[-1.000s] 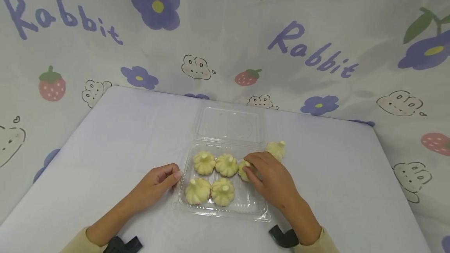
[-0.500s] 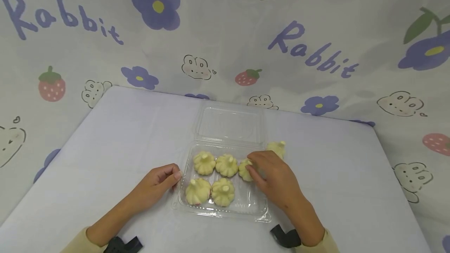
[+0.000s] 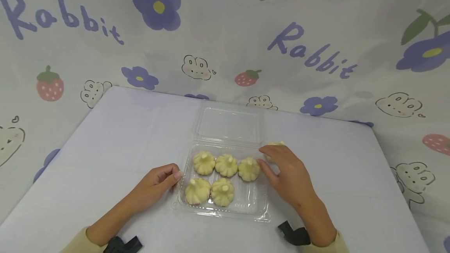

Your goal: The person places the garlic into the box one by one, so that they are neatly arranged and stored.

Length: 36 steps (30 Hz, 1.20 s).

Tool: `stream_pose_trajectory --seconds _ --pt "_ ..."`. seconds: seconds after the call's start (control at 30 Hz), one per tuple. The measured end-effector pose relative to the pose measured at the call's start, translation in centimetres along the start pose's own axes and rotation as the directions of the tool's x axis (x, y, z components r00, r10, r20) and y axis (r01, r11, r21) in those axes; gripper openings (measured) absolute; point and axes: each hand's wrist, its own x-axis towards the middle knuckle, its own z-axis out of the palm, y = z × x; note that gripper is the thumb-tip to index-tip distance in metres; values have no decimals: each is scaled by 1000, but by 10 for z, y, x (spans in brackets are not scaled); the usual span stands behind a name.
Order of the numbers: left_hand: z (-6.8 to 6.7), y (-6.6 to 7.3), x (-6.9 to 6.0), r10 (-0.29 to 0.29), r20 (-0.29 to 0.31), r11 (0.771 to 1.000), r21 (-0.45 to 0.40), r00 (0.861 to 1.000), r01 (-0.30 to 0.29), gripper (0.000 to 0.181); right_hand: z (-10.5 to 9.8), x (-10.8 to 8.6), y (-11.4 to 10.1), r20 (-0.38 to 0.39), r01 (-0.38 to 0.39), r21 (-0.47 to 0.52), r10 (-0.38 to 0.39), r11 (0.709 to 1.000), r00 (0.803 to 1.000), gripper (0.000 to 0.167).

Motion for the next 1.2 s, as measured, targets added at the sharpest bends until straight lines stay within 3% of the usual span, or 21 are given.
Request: stream_pose_trajectory --seconds 0.43,0.57,0.9,1.2 --pt "-1 1 1 -14 1 1000 -1 1000 14 25 -17 2 14 -47 -51 -30 50 998 998 50" --pt "-2 3 1 -19 2 1000 0 1000 19 25 -19 3 19 -24 -87 -61 85 994 996 51" --pt "-1 5 1 -18 3 1000 -9 1000 18 25 -15 -1 35 15 -182 -113 185 977 983 49" --pt "-1 6 2 -9 4 1000 -9 1000 9 25 -7 -5 51 22 -235 -79 238 969 971 43"
